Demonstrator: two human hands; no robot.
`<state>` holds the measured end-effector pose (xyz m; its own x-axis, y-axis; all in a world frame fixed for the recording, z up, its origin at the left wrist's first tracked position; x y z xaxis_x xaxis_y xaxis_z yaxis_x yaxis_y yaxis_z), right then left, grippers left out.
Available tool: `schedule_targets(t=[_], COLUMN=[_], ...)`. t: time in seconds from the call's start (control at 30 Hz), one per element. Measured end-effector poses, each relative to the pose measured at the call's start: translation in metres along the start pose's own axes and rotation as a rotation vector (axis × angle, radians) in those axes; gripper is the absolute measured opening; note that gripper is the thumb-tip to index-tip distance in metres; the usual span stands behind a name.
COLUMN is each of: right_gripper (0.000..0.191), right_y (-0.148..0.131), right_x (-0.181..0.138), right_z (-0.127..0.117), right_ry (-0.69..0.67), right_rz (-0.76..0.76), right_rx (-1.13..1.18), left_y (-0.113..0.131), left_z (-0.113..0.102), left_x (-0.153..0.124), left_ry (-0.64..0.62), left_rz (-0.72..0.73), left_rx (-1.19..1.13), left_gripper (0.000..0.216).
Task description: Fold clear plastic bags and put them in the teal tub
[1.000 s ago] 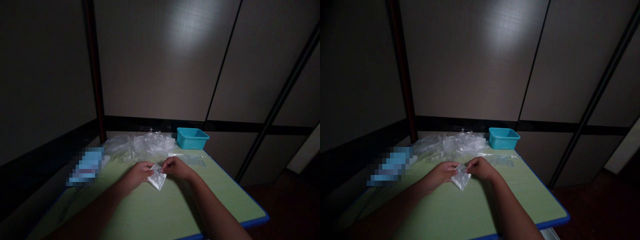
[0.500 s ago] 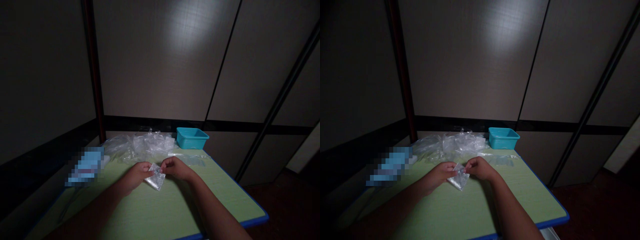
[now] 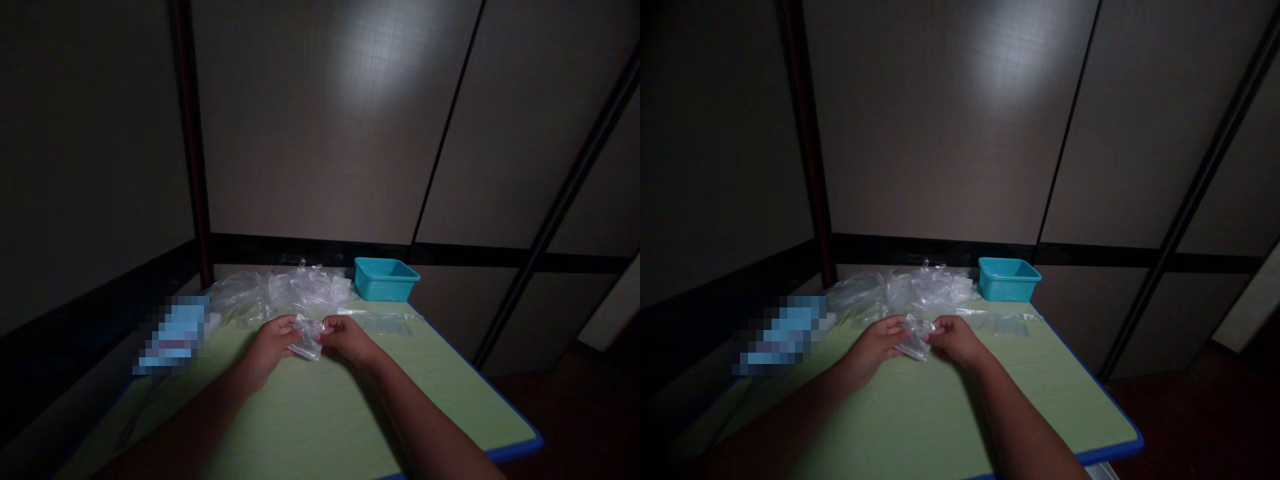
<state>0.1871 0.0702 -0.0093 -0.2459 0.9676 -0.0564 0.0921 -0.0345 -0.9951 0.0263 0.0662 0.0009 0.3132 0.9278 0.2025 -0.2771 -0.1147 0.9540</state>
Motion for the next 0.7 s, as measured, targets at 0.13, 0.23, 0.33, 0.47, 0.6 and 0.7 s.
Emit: schedule_targets(t=[0.13, 0.23, 0.33, 0.47, 0.6, 0.7], right_gripper=[0.039, 0.039, 0.039, 0.038, 0.038, 0.037], right_y=[0.0, -0.001, -0.001, 0.0, -0.003, -0.003], right_x=[0.004, 0.002, 0.0, -0.001, -0.001, 0.0], right_z=[0.002, 0.003, 0.005, 0.007, 0.006, 0.005], right_ry=[0.061, 0.065, 0.029, 0.015, 0.039, 0.063], right_rz=[-0.045, -0.061, -0.059, -0.052, -0.06, -0.066], right_rx=[0.056, 0.064, 0.047, 0.025, 0.015, 0.01], left_y=[0.002, 0.001, -0.004, -0.009, -0.007, -0.004], left_z=[-0.003, -0.002, -0.003, -0.006, -0.008, -0.006], left_x=[0.001, 0.003, 0.005, 0.007, 0.006, 0.004], left_ry=[0.065, 0.05, 0.048, 0.079, 0.113, 0.121], left_rz=[0.036, 0.033, 0.028, 0.028, 0.03, 0.015], left_rx=[-0.056, -0.072, -0.076, -0.054, -0.028, -0.007], left_gripper=[0.047, 0.045, 0.041, 0.036, 0.035, 0.036])
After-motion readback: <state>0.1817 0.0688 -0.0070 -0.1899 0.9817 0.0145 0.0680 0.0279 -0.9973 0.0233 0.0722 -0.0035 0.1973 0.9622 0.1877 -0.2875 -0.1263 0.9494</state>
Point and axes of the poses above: each hand's wrist, its own x-axis towards the middle knuckle, its own z-axis out of the palm, y = z × x, the point moved 4 cm from there along x, towards the middle knuckle, and after that the axes turned 9 degrees about z, right-handed, at the moved point
